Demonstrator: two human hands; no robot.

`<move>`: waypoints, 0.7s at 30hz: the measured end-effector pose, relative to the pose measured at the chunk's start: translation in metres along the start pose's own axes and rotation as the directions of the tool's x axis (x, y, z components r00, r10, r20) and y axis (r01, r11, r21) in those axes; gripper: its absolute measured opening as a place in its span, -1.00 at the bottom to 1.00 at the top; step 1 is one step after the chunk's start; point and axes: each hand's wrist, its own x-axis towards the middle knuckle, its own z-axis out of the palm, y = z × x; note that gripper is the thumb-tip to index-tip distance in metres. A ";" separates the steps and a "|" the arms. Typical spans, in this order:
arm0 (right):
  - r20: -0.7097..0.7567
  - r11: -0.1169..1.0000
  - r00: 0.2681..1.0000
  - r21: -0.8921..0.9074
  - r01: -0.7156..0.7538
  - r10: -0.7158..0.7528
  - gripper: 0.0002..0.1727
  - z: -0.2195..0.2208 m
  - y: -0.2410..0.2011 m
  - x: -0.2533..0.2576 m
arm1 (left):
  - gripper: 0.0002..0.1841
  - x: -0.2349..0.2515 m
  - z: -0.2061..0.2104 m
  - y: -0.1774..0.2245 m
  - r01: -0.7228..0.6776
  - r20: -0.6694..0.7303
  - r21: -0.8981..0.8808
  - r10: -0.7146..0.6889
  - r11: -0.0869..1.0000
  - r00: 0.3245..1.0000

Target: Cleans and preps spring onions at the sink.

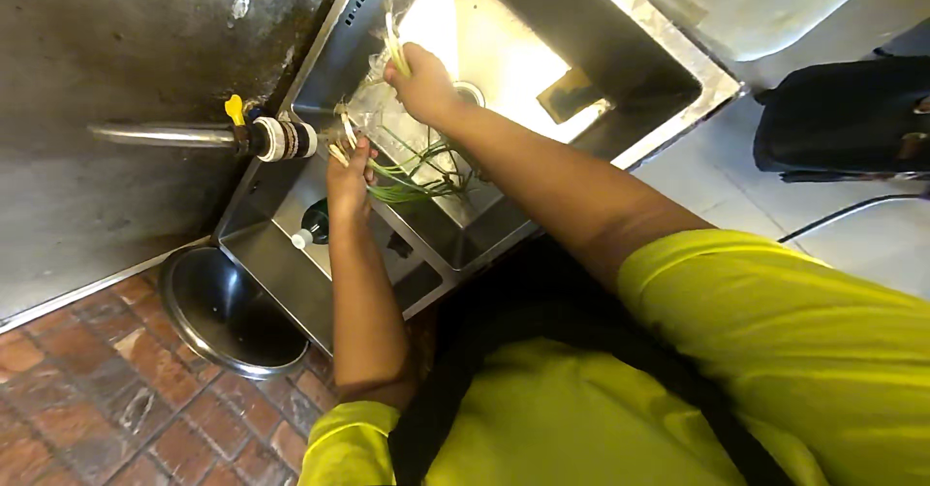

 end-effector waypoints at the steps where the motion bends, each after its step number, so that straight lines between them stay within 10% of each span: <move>1: 0.047 0.999 0.999 0.035 -0.006 0.004 -0.70 0.000 -0.001 -0.002 | -0.67 0.001 -0.002 -0.002 -0.005 0.014 0.000 0.005 1.000 1.000; 13: 0.411 0.808 0.911 0.547 -0.217 -0.034 -0.84 0.008 -0.015 -0.019 | -0.73 0.012 0.003 -0.010 0.089 0.014 0.165 -0.092 0.982 0.996; 21: 0.240 0.925 0.965 0.332 -0.183 0.105 -0.54 0.001 -0.002 -0.015 | -0.86 0.013 0.004 -0.010 0.097 0.077 -0.179 -0.085 0.979 0.993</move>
